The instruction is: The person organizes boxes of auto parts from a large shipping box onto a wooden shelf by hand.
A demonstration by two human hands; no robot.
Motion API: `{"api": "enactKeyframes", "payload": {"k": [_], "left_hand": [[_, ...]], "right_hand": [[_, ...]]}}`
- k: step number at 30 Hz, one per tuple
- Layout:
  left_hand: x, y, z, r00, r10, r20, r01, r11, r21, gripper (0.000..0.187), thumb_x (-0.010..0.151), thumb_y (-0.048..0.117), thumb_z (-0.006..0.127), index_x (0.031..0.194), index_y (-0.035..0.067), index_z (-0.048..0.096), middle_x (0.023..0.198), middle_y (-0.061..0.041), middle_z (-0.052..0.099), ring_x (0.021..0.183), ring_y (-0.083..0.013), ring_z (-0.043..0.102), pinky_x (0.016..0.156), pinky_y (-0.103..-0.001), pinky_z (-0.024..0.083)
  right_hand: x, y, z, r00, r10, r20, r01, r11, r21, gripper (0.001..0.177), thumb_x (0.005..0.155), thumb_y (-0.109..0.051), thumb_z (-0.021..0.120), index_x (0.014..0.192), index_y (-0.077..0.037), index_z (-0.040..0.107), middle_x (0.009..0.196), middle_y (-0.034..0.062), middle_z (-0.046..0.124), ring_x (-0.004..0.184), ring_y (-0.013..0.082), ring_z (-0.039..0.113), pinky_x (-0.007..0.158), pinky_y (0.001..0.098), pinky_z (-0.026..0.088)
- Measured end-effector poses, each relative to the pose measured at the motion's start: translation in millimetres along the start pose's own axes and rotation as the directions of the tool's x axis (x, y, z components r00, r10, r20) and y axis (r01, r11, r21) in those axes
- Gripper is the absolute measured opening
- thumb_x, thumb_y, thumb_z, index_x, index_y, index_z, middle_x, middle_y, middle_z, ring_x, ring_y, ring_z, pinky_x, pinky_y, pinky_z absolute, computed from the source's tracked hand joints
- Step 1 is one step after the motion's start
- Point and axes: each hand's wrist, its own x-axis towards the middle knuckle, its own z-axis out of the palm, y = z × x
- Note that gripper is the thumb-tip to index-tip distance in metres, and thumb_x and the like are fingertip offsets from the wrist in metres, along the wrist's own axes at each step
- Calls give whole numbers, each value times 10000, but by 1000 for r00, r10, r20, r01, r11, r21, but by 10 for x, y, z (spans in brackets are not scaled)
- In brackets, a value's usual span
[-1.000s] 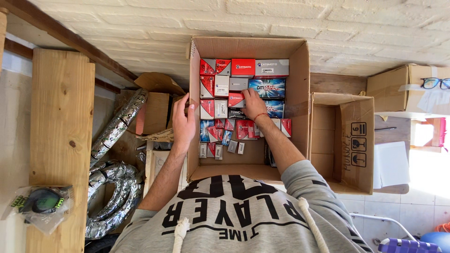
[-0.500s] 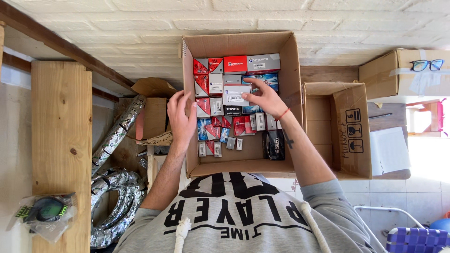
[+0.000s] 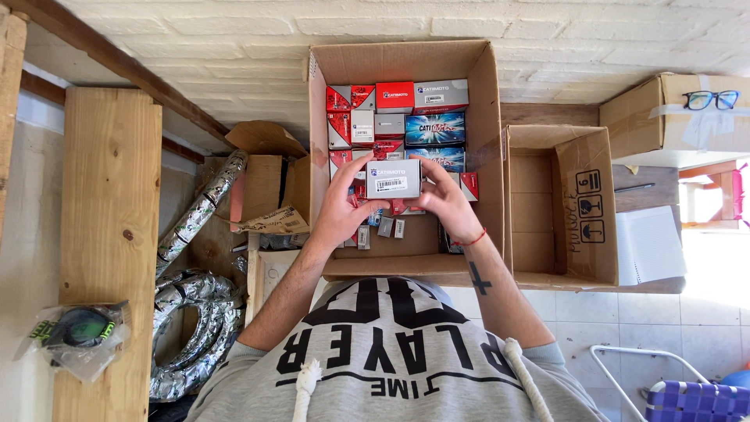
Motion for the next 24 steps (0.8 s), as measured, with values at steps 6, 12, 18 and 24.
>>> {"api": "enactKeyframes", "payload": {"k": [6,12,18,24], "left_hand": [[-135,107,136,995,-98,-30,88,965,-246,965,853,274,1011,1665,77,529,1435,-255,634,1375,-393,618,1249,-555,421],[-216,122,164,991,-81,-110,67,990,-120,1029,803,379,1042,1665,105,551,1406,-249,644,1344,-402,629,1241,-562,410],[-184,103,130,983,173,-64,-157,966,205,913,809,460,1025,1596,178,657,1426,-117,703,1314,-335,606,1179,-510,431],[-168,52,234,961,269,68,-273,867,417,835,831,526,966,1577,293,672,1496,49,697,1358,-245,559,1164,-469,372]], "right_hand": [[-194,262,-75,983,-158,-94,133,965,-225,892,891,-37,930,1655,-40,468,1510,96,505,1222,220,656,1019,373,664],[-337,46,32,983,-172,-72,137,930,-341,963,909,-68,930,1732,-88,429,1530,136,496,1213,220,650,979,367,641],[-392,-64,101,983,-164,-85,95,845,-526,1053,859,-38,980,1733,-49,392,1440,264,574,1153,360,732,942,450,658],[-318,210,-54,989,-144,-47,97,840,-534,912,787,-15,1012,1593,-74,589,1517,183,560,1119,333,785,931,406,682]]}}
